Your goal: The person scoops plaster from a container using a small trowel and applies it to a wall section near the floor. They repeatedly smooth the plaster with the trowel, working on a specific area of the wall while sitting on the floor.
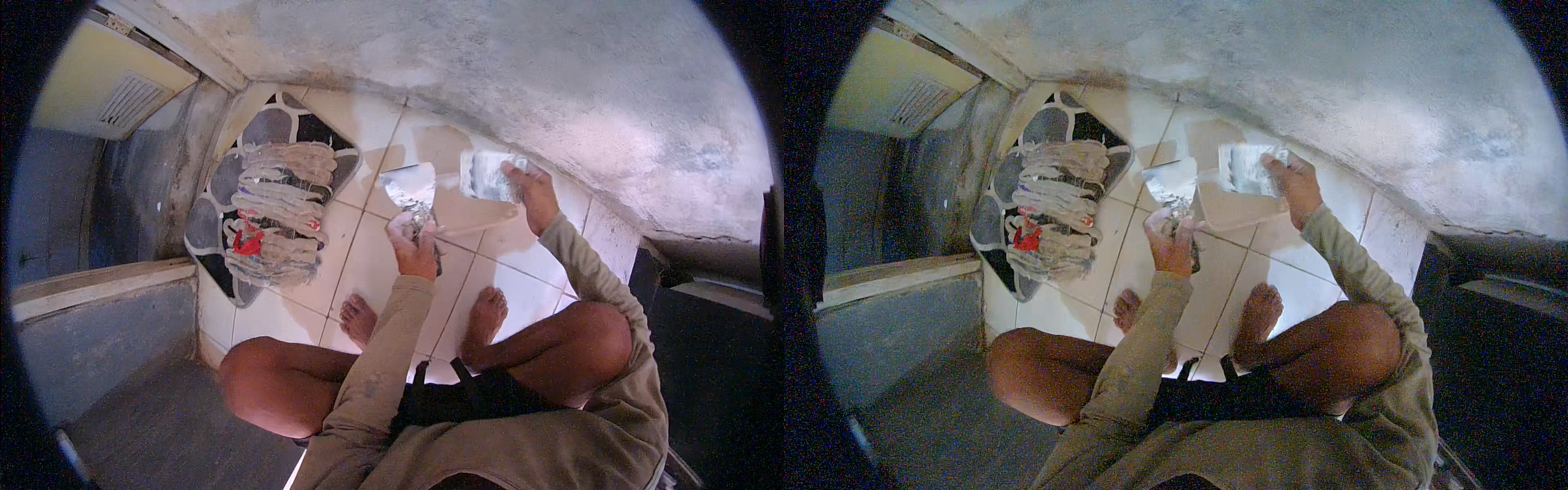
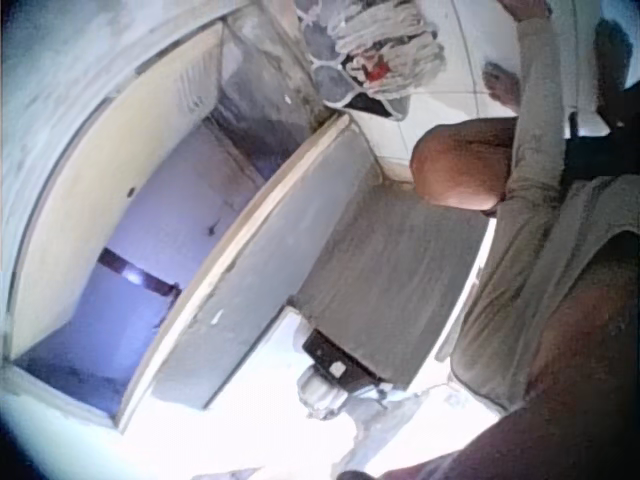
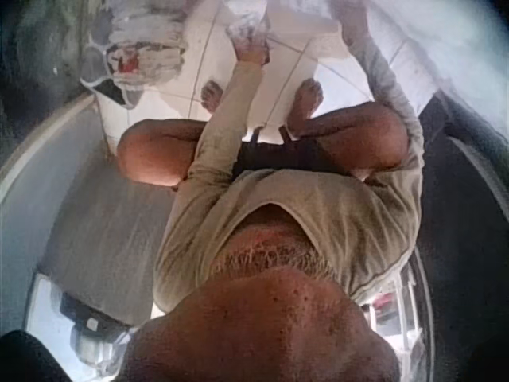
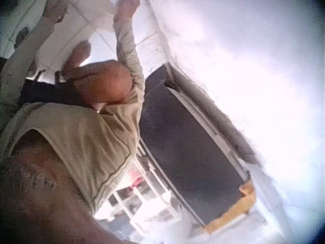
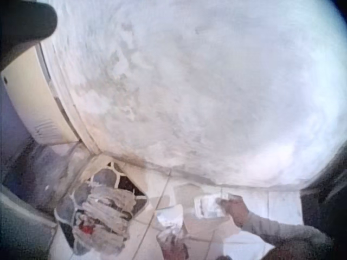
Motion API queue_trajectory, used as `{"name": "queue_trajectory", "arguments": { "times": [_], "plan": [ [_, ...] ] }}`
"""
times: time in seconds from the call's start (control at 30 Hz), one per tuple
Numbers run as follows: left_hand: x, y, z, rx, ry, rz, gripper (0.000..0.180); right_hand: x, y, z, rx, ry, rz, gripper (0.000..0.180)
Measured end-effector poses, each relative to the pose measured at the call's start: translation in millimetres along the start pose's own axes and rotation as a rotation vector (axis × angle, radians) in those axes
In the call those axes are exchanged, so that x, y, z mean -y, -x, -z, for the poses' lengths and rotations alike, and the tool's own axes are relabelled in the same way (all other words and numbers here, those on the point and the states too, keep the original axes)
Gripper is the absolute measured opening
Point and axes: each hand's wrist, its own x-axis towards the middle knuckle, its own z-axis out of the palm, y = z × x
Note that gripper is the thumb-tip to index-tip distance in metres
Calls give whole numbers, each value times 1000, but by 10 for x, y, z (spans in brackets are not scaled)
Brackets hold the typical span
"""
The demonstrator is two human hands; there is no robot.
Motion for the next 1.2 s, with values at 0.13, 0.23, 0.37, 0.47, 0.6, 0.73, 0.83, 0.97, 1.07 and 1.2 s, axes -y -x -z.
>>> {"name": "queue_trajectory", "arguments": {
  "times": [0.13,0.23,0.37,0.47,0.6,0.73,0.83,0.97,1.07,1.2],
  "plan": [
    [-105,88,-351,350,-159,111,27,293,368,-361,-55,-560,-59,30],
    [-102,65,-537,382,-119,120,27,407,434,-493,-133,-392,25,35],
    [-108,56,-530,311,-168,167,24,314,534,-324,-42,-447,-53,39],
    [-151,-4,-525,322,-48,188,23,155,697,-243,140,-636,-219,44],
    [-192,-95,-552,437,145,208,22,165,818,-469,396,-444,-197,48],
    [-405,-160,-505,527,-26,141,35,-6,740,-197,216,-127,-128,41],
    [-273,-411,-268,382,-18,44,45,-5,773,279,77,286,67,34],
    [739,-1140,71,105,-33,-54,55,351,699,476,133,1184,585,32],
    [979,-1097,-254,-28,-297,-133,60,547,572,214,205,1587,461,24],
    [1205,-1380,-376,-105,-422,-228,59,379,17,-137,312,1708,612,17]
  ]
}}
